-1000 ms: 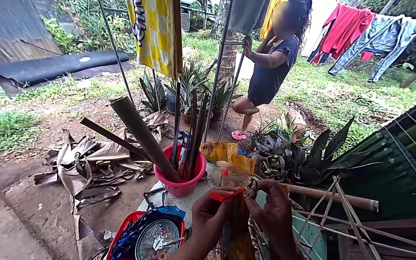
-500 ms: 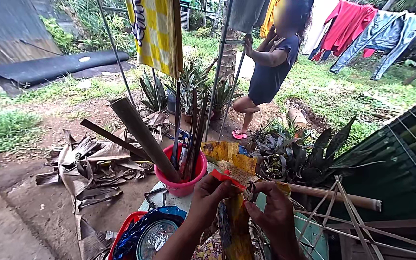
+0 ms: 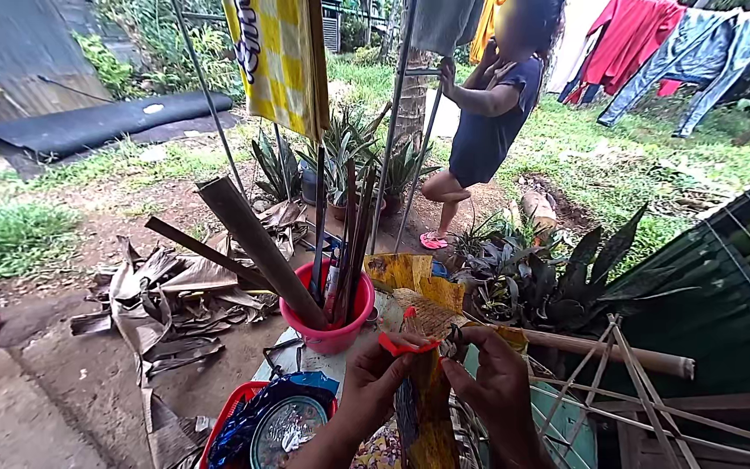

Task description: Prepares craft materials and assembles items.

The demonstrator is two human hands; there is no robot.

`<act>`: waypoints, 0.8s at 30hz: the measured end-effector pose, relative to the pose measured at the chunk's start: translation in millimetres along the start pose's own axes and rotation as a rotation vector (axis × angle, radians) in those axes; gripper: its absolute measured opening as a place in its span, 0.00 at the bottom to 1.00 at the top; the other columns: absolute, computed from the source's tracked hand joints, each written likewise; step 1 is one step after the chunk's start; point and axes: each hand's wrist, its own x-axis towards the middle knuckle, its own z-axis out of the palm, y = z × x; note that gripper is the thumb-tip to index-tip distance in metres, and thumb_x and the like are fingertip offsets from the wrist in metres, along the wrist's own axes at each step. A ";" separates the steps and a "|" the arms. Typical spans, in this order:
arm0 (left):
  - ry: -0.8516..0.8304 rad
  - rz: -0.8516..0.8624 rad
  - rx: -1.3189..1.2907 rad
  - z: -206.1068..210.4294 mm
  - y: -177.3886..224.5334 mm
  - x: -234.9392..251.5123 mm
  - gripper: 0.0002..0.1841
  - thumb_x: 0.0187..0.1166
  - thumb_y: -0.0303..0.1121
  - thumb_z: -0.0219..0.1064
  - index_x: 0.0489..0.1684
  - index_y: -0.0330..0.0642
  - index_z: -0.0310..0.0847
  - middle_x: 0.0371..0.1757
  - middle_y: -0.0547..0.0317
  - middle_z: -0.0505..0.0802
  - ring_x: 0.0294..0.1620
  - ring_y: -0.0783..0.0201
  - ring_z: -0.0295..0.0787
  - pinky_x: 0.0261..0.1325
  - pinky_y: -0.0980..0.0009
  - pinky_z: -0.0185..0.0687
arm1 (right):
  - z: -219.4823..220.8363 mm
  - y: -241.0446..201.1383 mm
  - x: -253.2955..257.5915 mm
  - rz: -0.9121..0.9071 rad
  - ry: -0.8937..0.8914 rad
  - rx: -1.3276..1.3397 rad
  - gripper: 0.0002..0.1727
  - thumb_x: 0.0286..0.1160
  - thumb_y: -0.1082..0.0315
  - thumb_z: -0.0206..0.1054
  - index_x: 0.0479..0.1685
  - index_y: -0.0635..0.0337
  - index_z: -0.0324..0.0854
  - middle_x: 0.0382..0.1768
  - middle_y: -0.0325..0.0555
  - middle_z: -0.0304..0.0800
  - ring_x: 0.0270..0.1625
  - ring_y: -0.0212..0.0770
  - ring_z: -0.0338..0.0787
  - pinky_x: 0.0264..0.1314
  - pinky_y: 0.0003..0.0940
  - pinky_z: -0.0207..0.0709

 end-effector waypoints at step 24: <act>-0.030 0.252 0.354 20.1 -1.4 -6.8 0.10 0.83 0.25 0.66 0.57 0.42 0.88 0.66 0.53 0.91 0.68 0.58 0.88 0.70 0.64 0.86 | -2.9 2.9 -3.2 -0.063 0.042 -0.010 0.15 0.68 0.61 0.76 0.51 0.56 0.85 0.45 0.35 0.92 0.50 0.26 0.90 0.55 0.23 0.86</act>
